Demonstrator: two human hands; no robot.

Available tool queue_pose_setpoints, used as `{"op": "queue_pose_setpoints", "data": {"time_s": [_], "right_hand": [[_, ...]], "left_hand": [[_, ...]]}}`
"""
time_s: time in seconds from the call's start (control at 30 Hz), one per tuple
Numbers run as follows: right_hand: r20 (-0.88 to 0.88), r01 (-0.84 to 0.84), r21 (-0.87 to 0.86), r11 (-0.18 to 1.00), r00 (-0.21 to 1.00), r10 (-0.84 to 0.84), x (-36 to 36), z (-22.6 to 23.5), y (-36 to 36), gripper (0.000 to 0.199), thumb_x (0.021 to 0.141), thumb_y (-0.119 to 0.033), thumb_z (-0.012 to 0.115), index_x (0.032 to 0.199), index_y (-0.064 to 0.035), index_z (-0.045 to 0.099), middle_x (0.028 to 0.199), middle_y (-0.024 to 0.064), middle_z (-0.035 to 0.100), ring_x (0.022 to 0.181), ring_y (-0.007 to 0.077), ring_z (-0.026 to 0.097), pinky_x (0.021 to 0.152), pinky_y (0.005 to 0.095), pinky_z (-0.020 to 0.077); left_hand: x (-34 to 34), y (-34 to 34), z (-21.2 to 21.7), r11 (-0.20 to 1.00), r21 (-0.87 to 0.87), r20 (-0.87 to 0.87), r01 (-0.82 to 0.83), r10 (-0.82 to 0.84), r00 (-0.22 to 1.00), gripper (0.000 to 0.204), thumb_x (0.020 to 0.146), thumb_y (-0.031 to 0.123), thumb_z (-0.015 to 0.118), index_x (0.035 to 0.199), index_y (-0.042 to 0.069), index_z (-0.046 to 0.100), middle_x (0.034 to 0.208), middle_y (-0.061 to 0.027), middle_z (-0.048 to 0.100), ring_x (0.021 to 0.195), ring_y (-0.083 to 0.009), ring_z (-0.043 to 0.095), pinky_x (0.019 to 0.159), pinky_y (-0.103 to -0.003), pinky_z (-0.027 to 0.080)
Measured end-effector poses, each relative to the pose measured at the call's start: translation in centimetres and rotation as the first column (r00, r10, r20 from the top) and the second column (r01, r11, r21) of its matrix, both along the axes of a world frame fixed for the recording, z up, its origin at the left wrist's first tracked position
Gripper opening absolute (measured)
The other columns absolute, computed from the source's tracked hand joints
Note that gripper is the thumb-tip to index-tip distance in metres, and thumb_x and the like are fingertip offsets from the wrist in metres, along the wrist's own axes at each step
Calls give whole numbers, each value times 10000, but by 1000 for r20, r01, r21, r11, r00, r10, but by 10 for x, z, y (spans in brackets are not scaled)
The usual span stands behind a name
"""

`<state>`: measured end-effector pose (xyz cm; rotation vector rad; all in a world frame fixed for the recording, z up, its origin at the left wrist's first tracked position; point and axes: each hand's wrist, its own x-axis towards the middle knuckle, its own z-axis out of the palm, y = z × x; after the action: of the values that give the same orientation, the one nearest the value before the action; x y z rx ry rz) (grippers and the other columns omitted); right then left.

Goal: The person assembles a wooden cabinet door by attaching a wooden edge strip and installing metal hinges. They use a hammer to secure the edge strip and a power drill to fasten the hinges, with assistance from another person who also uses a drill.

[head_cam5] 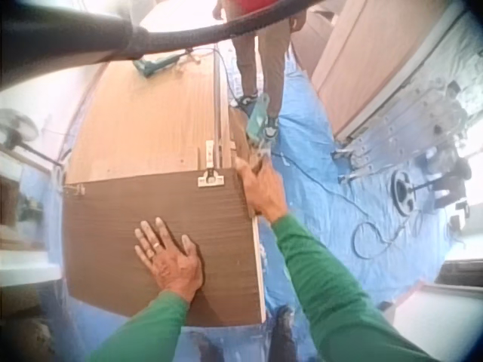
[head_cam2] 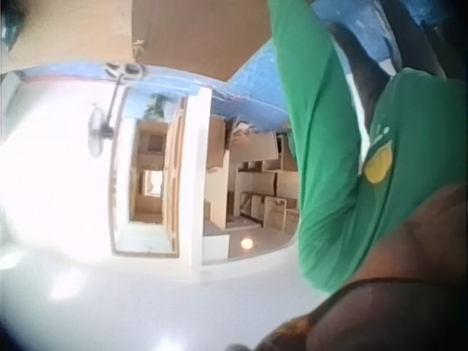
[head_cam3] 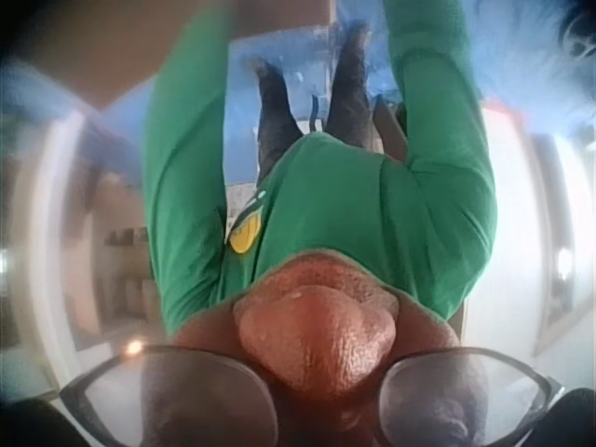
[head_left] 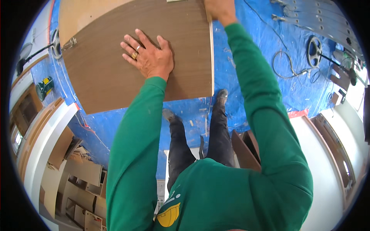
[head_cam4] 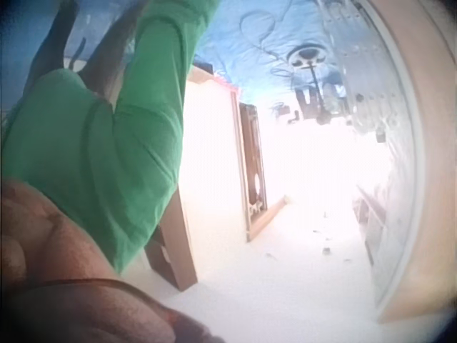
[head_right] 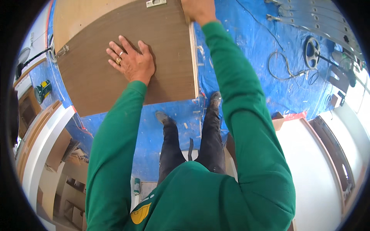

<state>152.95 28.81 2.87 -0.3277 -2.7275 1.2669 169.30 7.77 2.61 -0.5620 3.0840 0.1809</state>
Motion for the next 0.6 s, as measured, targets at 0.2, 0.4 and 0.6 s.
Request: {"op": "queue_pose_setpoints", "data": {"time_s": [0.2, 0.4, 0.6], "right_hand": [[363, -47, 13, 999, 931, 39, 93, 25, -6, 913, 990, -658, 663, 1422, 140, 550, 1202, 414, 699, 1158, 567, 671, 988, 559, 546], [378, 10, -123, 992, 925, 38, 310, 23, 5, 809, 986, -573, 741, 1401, 88, 528, 1023, 351, 753, 934, 553, 723, 815, 585, 565], [357, 10, -157, 988, 933, 48, 244, 14, 6, 801, 994, -603, 722, 1396, 67, 542, 983, 348, 753, 931, 559, 721, 806, 581, 566]], "left_hand": [[-3, -7, -4, 1000, -27, -36, -6, 5, 999, 820, 1111, 551, 405, 1748, 66, 233, 1809, -299, 140, 1688, -487, 51, 1343, -644, 55], [-5, -7, -9, 1000, -21, -69, -19, 17, 997, 816, 1112, 571, 399, 1749, 83, 254, 1815, -267, 170, 1694, -454, 81, 1355, -615, 68], [-2, -8, -2, 998, -48, -21, -28, 27, 999, 811, 1105, 563, 436, 1747, 95, 271, 1813, -263, 186, 1694, -450, 94, 1353, -618, 76]]}}
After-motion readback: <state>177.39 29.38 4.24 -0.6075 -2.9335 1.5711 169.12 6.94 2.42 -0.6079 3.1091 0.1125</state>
